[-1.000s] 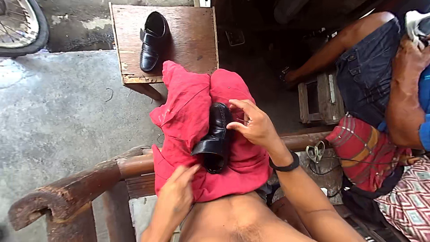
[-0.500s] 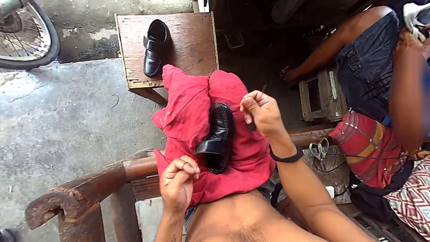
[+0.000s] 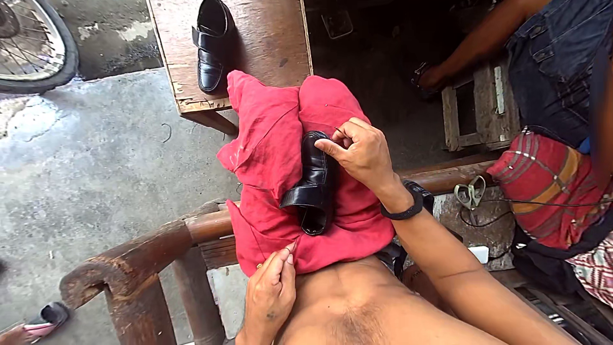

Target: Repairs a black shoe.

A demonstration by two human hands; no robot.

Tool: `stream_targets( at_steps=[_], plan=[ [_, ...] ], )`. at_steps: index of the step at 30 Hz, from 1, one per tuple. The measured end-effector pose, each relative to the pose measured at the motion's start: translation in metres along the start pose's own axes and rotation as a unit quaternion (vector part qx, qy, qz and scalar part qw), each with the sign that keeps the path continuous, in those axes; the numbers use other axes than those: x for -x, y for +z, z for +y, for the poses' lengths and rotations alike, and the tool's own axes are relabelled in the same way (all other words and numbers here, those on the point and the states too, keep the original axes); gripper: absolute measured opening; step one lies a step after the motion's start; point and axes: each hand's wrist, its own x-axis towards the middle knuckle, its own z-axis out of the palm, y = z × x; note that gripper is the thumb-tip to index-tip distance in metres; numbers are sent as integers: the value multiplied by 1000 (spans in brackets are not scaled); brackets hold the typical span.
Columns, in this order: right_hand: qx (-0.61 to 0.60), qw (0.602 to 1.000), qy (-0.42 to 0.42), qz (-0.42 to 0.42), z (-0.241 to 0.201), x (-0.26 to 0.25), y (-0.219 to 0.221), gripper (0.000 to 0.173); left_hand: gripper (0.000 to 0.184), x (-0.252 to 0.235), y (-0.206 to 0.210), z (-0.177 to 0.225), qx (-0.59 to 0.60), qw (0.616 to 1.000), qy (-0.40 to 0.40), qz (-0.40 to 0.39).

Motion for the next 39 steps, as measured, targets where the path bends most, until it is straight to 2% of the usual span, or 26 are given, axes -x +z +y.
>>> stream_targets(
  at_steps=[2, 4, 7, 9, 10, 11, 13, 14, 15, 17, 21, 23, 34, 37, 39],
  plan=[
    [-9, 1000, 7, -2, 1, -5, 0, 38, 29, -5, 2, 0, -7, 1000, 16, 9],
    [-86, 996, 36, -7, 8, -17, -5, 32, 29, -23, 7, 8, -13, 998, 56, 14],
    [-306, 947, 94, 37, 24, -28, -10, 16, 45, -57, 23, 20, -41, 992, 86, -81],
    [-381, 915, 116, 61, 26, -9, -12, 20, 55, -80, 43, 25, -56, 986, 73, -141],
    [-396, 908, 120, 63, 25, 2, -14, 21, 58, -92, 54, 26, -42, 987, 61, -144],
    [-394, 909, 117, 69, 25, 9, -17, 22, 56, -104, 63, 25, 3, 991, 38, -131],
    [-372, 919, 102, 79, 28, 12, -26, 28, 32, -120, 75, 21, 202, 975, -19, -88],
    [-355, 926, 100, 78, 27, 13, -33, 34, 27, -121, 80, 18, 321, 944, -36, -66],
    [-345, 930, 103, 74, 24, 14, -40, 40, 31, -121, 82, 14, 409, 909, -46, -55],
    [-317, 941, 114, 27, 12, 15, -47, 47, 37, -119, 82, 8, 490, 868, -59, -51],
    [-183, 972, 89, -117, 6, 15, -29, 37, 36, -120, 79, 1, 507, 857, -59, -68],
    [-150, 977, 73, -133, 8, 13, -22, 36, 32, -121, 79, 0, 500, 860, -61, -78],
    [-127, 973, 63, -183, 11, 4, -27, 39, 29, -121, 81, -1, 494, 864, -58, -79],
    [-54, 967, 39, -245, 7, -15, -46, 39, 29, -123, 80, 1, 486, 867, -66, -82],
    [6, 945, 2, -328, 7, -41, -63, 41, 28, -124, 80, 2, 476, 872, -70, -90]
  ],
)
